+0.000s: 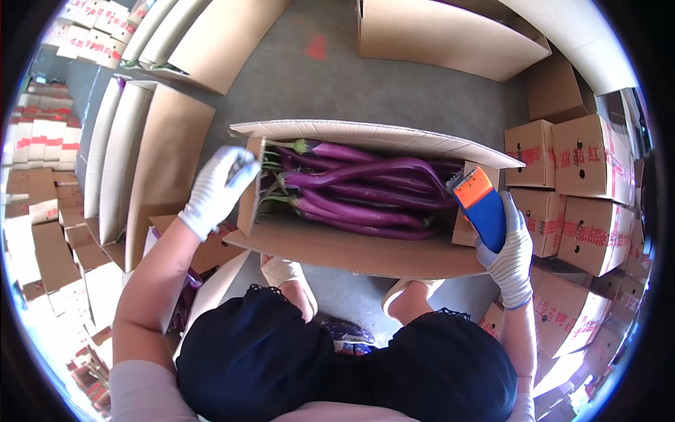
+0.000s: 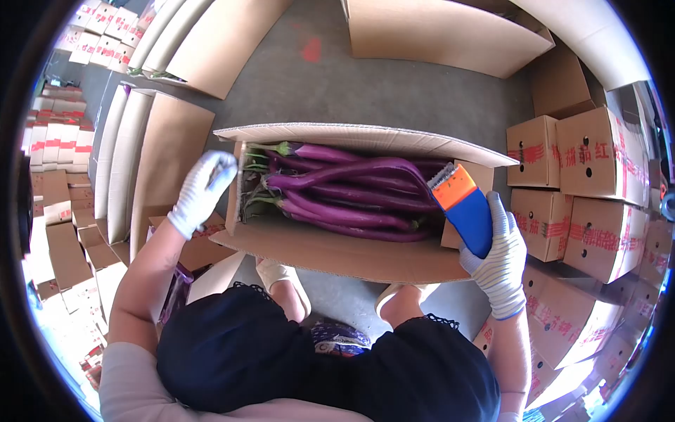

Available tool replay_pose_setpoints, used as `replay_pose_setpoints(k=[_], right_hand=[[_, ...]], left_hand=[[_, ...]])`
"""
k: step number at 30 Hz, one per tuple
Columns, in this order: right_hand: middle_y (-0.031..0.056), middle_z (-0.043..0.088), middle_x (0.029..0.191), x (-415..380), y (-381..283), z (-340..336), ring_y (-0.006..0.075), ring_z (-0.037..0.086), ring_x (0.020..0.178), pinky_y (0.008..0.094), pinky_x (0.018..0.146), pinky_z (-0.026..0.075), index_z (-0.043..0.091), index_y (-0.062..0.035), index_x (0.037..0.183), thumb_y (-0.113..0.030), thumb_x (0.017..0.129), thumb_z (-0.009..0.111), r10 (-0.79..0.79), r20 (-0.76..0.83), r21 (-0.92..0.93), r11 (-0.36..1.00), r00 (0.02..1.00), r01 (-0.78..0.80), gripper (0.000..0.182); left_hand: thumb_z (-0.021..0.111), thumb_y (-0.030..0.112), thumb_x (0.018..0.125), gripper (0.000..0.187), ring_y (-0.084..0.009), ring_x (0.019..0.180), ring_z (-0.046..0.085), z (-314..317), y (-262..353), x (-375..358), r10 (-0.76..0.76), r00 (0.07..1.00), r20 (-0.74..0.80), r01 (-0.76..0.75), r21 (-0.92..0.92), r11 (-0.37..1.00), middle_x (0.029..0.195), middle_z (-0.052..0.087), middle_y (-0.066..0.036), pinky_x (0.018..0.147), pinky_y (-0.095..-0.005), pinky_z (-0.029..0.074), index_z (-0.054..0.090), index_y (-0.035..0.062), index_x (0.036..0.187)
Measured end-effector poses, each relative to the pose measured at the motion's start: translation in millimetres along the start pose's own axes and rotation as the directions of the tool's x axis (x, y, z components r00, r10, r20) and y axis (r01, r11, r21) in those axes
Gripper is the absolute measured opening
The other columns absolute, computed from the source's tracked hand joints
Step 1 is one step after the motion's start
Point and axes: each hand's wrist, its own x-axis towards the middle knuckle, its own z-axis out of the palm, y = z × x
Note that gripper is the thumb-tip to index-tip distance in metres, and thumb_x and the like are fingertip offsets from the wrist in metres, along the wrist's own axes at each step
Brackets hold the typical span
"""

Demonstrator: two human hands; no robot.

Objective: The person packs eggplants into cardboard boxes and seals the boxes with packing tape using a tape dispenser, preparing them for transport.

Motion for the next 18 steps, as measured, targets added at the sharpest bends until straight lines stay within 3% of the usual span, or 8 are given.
replay_pose_setpoints(k=[1,3,5,8,9,12,16,18], right_hand=[[0.0186,0.061,0.105,-1.2,1.1,0.7,0.0356,0.064,0.088,0.0405,0.081,0.053,0.043,-0.0058,0.145,-0.010,0.063,0.071,-0.004,0.006,-0.008,1.000,1.000,0.004,0.087],[0.0183,0.062,0.110,-2.8,5.4,3.6,0.0350,0.065,0.092,0.0406,0.084,0.054,0.043,-0.0068,0.145,-0.009,0.064,0.071,-0.027,-0.036,-0.017,0.999,0.999,0.027,0.086],[0.0181,0.062,0.112,-6.1,5.4,5.2,0.0348,0.065,0.094,0.0406,0.085,0.054,0.042,-0.0072,0.145,-0.008,0.065,0.071,0.019,-0.035,-0.006,1.000,0.999,-0.020,0.086],[0.0178,0.062,0.115,-6.6,4.6,7.1,0.0343,0.065,0.096,0.0403,0.086,0.054,0.041,-0.0076,0.146,-0.006,0.066,0.072,0.076,-0.045,0.016,0.997,0.996,-0.075,0.086],[0.0177,0.062,0.116,-7.4,5.3,7.5,0.0340,0.066,0.096,0.0400,0.087,0.054,0.041,-0.0077,0.147,-0.005,0.067,0.072,0.093,-0.044,0.019,0.996,0.995,-0.092,0.086],[0.0178,0.062,0.119,-9.9,5.0,8.4,0.0337,0.066,0.097,0.0397,0.088,0.053,0.040,-0.0079,0.148,-0.004,0.067,0.072,0.070,-0.076,0.030,0.997,0.995,-0.068,0.087],[0.0179,0.062,0.121,-14.2,10.7,12.0,0.0335,0.066,0.100,0.0398,0.089,0.053,0.040,-0.0076,0.148,-0.004,0.068,0.072,0.056,-0.081,0.034,0.998,0.995,-0.054,0.086],[0.0180,0.061,0.122,-13.8,9.6,12.4,0.0339,0.065,0.103,0.0401,0.090,0.053,0.040,-0.0071,0.148,-0.004,0.067,0.072,0.089,-0.098,0.037,0.996,0.991,-0.086,0.087]], left_hand=[[0.067,0.014,0.091,0.019,-0.0207,0.084,0.064,0.9,3.2,9.1,0.193,0.977,-0.085,-0.153,0.343,0.927,0.094,0.067,-0.010,0.078,-0.0340,0.051,0.065,0.0039,0.107],[0.067,0.014,0.091,0.021,-0.0246,0.083,0.066,11.8,42.0,12.1,0.413,0.905,0.101,-0.422,0.348,0.837,0.099,0.068,-0.011,0.076,-0.0364,0.052,0.065,0.0039,0.108],[0.068,0.016,0.090,0.034,-0.0351,0.101,0.064,40.6,47.9,8.5,0.332,0.907,0.260,-0.345,0.004,0.939,0.120,0.062,-0.020,0.087,-0.0402,0.052,0.060,0.0014,0.120],[0.063,0.026,0.093,0.058,-0.0438,0.125,0.049,48.6,51.0,11.0,0.001,0.979,0.206,-0.086,0.408,0.909,0.143,0.039,-0.030,0.108,-0.0450,0.041,0.043,-0.0061,0.136],[0.060,0.026,0.094,0.060,-0.0429,0.129,0.046,47.4,37.9,9.3,0.025,0.996,0.080,-0.069,0.603,0.795,0.143,0.040,-0.030,0.113,-0.0440,0.036,0.040,-0.0084,0.138],[0.058,0.018,0.093,0.055,-0.0407,0.128,0.047,38.5,-4.1,26.1,-0.003,0.996,0.093,-0.061,0.679,0.732,0.141,0.042,-0.027,0.110,-0.0421,0.040,0.042,-0.0063,0.139],[0.058,0.017,0.090,0.047,-0.0375,0.106,0.059,52.6,-8.1,44.1,-0.021,0.995,0.095,-0.058,0.755,0.653,0.130,0.049,-0.022,0.096,-0.0452,0.049,0.051,0.0011,0.134],[0.060,0.014,0.088,0.037,-0.0377,0.103,0.059,54.8,0.4,48.8,-0.160,0.985,0.066,0.058,0.749,0.660,0.122,0.052,-0.022,0.093,-0.0464,0.050,0.057,0.0030,0.123]])
